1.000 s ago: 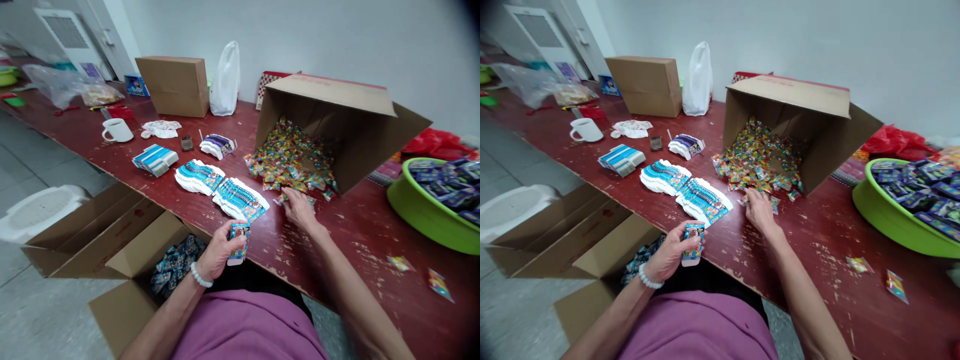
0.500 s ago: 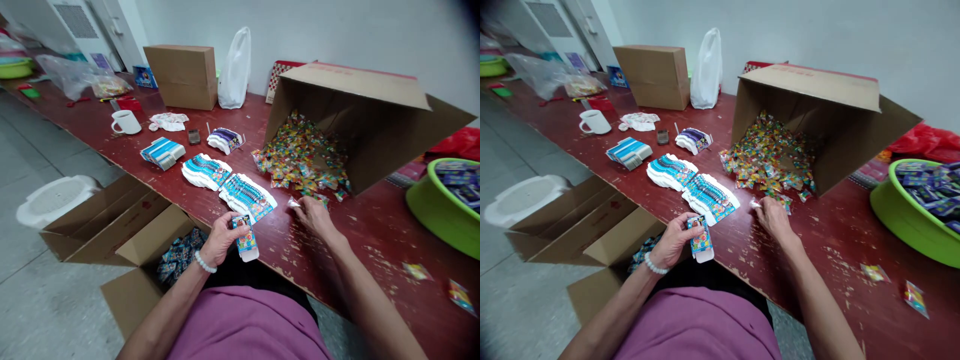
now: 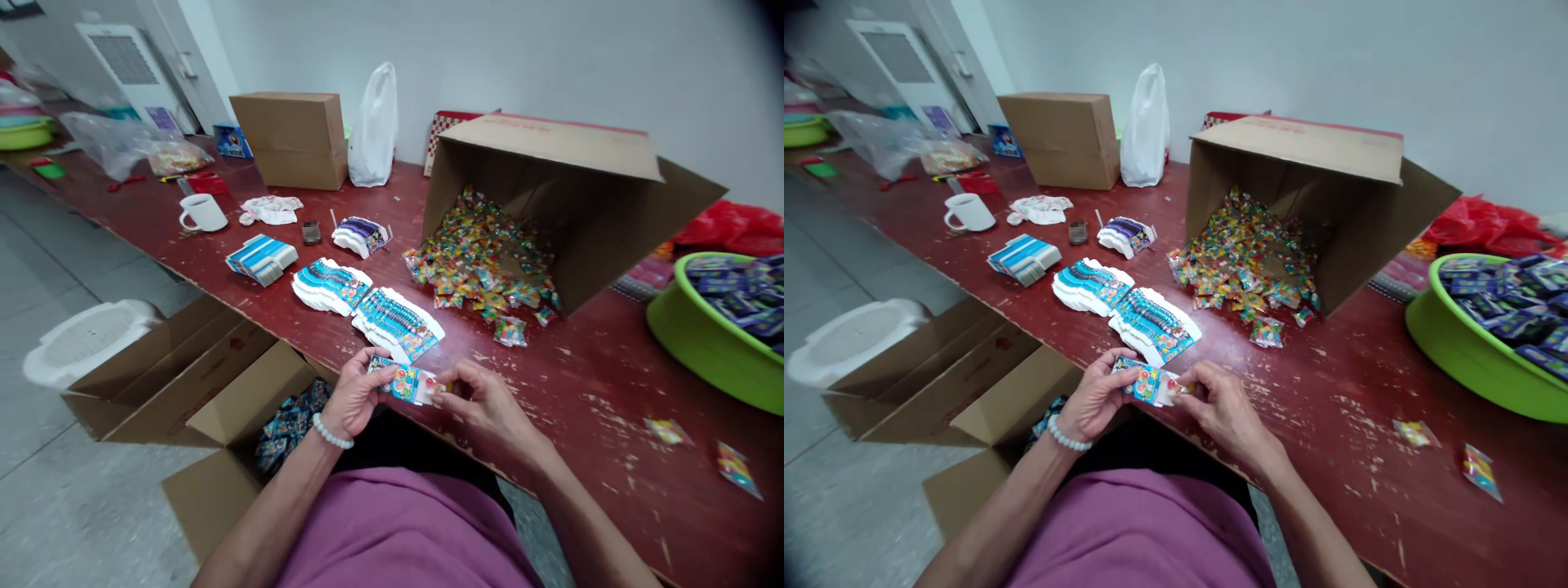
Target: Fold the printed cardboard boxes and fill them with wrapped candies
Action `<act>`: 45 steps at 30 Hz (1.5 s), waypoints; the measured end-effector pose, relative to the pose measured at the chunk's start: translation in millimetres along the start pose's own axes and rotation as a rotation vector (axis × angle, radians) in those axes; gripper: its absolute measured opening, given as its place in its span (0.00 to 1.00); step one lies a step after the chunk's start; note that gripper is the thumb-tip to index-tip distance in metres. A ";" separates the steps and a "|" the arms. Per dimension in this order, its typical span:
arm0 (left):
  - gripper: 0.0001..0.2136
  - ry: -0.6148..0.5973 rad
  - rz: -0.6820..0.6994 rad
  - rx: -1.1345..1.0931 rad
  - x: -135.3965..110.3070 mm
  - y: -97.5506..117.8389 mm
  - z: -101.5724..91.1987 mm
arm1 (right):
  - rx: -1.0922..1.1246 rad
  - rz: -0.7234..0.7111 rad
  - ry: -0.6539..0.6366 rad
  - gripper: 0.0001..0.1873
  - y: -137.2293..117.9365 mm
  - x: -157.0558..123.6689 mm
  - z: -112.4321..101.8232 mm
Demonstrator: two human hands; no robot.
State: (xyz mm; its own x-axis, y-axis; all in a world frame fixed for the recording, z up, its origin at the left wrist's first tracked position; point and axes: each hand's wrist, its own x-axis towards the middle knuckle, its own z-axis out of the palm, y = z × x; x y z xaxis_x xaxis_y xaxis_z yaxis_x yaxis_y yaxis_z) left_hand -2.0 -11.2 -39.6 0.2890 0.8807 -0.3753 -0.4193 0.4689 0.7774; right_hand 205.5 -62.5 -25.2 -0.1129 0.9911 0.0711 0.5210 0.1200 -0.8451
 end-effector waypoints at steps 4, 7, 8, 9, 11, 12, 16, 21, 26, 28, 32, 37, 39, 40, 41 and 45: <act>0.23 0.030 0.019 -0.008 -3.3 -1.3 1.8 | -0.064 -0.103 -0.014 0.03 -7.3 -0.1 -4.7; 0.22 -0.034 0.005 0.056 -6.7 0.5 2.4 | -0.085 -0.129 -0.007 0.03 -11.7 0.1 -4.4; 0.21 -0.065 -0.009 0.093 -8.1 1.4 1.8 | -0.078 -0.131 -0.013 0.03 -12.7 0.3 -4.1; 0.21 -0.102 -0.027 0.131 -9.7 2.1 0.8 | -0.057 -0.122 -0.020 0.04 -13.5 0.5 -3.7; 0.21 -0.208 -0.078 0.211 -13.0 2.7 -1.7 | 0.020 -0.084 -0.038 0.04 -14.9 0.8 -3.2; 0.22 -0.281 -0.117 0.251 -14.6 2.5 -2.7 | 0.066 -0.062 -0.049 0.05 -15.7 0.8 -3.1; 0.20 -0.521 -0.244 0.355 -18.2 -1.0 -3.2 | 0.168 -0.025 -0.098 0.14 -19.1 0.9 -4.0; 0.21 -0.499 -0.153 0.349 -17.3 -2.0 0.9 | 0.280 0.007 -0.054 0.14 -16.8 5.1 -2.3; 0.17 -0.466 -0.087 0.312 -17.6 -3.8 4.1 | 0.155 -0.020 0.115 0.09 -12.2 9.2 4.3; 0.17 -0.428 -0.061 0.311 -18.3 -5.8 5.7 | 0.022 -0.068 0.133 0.07 -13.9 8.3 5.2; 0.16 -0.410 -0.039 0.306 -20.3 -8.3 9.2 | -0.091 -0.143 0.077 0.07 -18.4 6.1 4.0; 0.14 -0.402 -0.019 0.319 -21.8 -8.8 11.1 | -0.071 -0.128 0.122 0.07 -20.9 6.6 3.4; 0.14 -0.395 -0.028 0.292 -21.8 -8.3 11.0 | -0.077 -0.170 0.097 0.07 -24.1 6.4 2.7; 0.14 -0.393 -0.036 0.271 -21.7 -7.9 11.1 | -0.068 -0.200 0.049 0.08 -26.0 6.1 2.3; 0.14 -0.391 -0.043 0.248 -21.7 -7.4 11.3 | -0.051 -0.226 -0.007 0.09 -27.8 5.7 1.8; 0.17 -0.313 -0.077 0.116 -20.8 -6.2 14.9 | 0.054 -0.207 0.005 0.10 -28.1 4.3 3.8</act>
State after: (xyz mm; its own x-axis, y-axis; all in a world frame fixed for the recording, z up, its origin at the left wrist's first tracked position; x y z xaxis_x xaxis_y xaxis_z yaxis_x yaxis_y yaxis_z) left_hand 7.5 -33.4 -29.1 0.5737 0.7714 -0.2755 -0.2906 0.5061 0.8120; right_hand 187.2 -61.9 -3.1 -0.2079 0.9460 0.2486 0.4409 0.3175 -0.8395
